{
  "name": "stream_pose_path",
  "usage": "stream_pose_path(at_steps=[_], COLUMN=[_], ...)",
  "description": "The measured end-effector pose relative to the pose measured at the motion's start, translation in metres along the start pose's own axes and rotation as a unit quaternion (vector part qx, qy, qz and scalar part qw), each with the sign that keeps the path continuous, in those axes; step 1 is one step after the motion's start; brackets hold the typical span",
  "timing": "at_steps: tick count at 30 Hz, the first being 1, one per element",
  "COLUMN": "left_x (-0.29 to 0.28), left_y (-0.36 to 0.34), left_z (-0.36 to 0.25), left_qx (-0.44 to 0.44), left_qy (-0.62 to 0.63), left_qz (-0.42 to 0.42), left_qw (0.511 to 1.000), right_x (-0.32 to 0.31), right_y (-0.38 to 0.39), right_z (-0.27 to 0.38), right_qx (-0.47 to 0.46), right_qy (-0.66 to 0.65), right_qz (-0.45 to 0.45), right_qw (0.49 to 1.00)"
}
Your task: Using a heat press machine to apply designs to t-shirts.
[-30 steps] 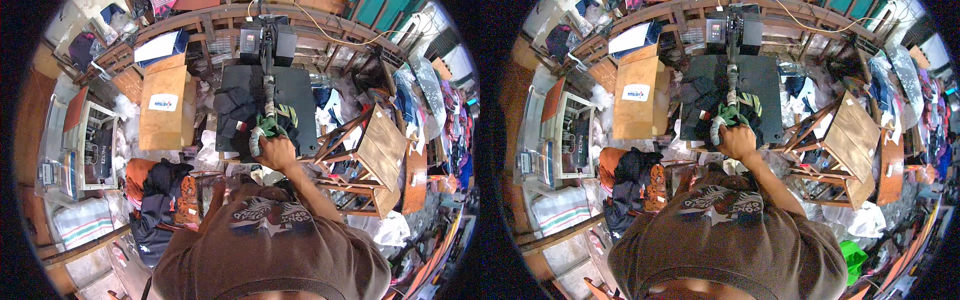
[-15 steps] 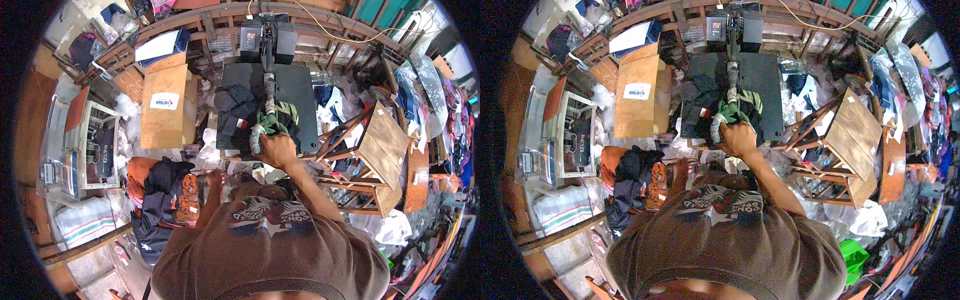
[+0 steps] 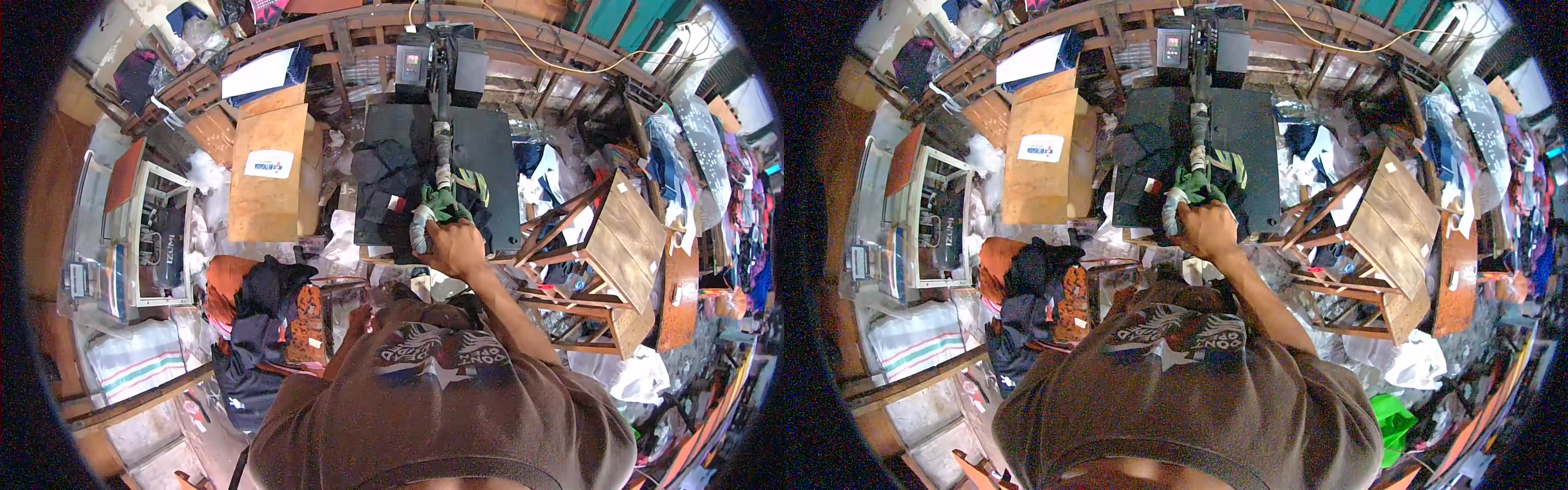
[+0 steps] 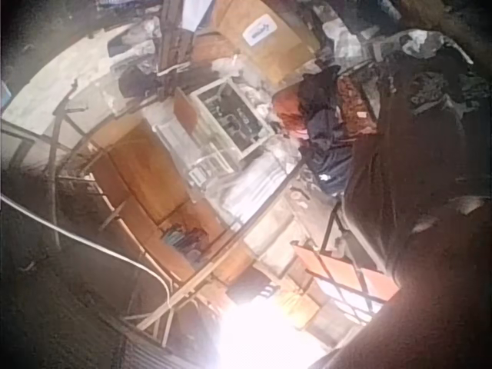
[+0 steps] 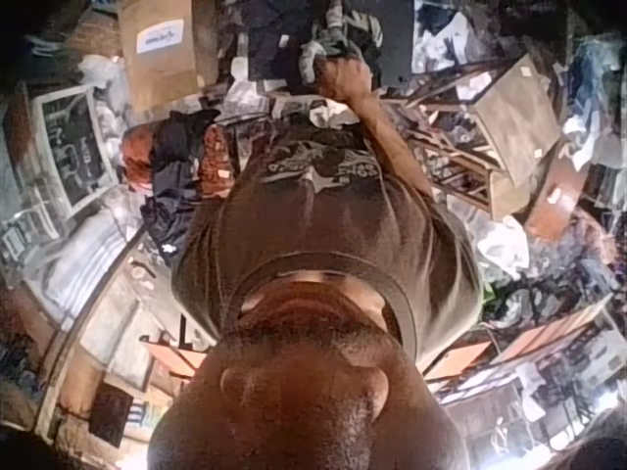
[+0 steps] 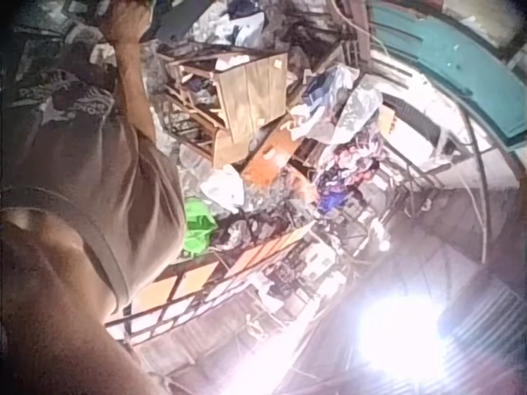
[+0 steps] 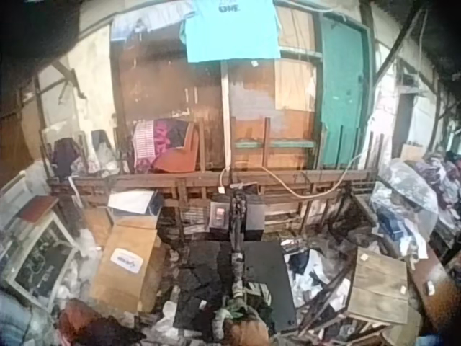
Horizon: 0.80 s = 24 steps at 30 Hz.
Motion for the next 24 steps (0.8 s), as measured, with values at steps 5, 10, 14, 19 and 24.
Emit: stream_pose_path(at_steps=[5, 10, 14, 19, 24], left_x=[-0.001, 0.001, 0.004, 0.005, -0.002], left_y=[-0.012, -0.021, -0.024, -0.027, -0.038], left_z=[-0.004, -0.009, -0.012, -0.010, 0.003], left_qx=[0.004, 0.010, 0.013, 0.010, 0.000], left_qy=[-0.005, -0.013, -0.017, -0.014, -0.005], left_qz=[0.005, 0.010, 0.017, 0.026, 0.031], left_qw=[1.000, 1.000, 1.000, 1.000, 0.999], right_x=[0.001, -0.001, 0.000, -0.002, 0.000], right_y=[0.000, 0.000, 0.000, 0.001, 0.001], right_z=[-0.001, 0.001, 0.001, 0.002, 0.001], right_qx=[0.005, -0.004, 0.000, -0.023, -0.021], right_qy=[-0.010, 0.004, 0.007, 0.000, 0.015], right_qz=[0.015, -0.003, -0.008, -0.028, -0.017], right_qw=[1.000, 1.000, 1.000, 0.999, 1.000])
Point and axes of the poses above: each hand's wrist, its own y-axis away from the middle knuckle, its own x-axis out of the palm, z = x × y, the point moved 8 cm from there along -y, towards the middle knuckle
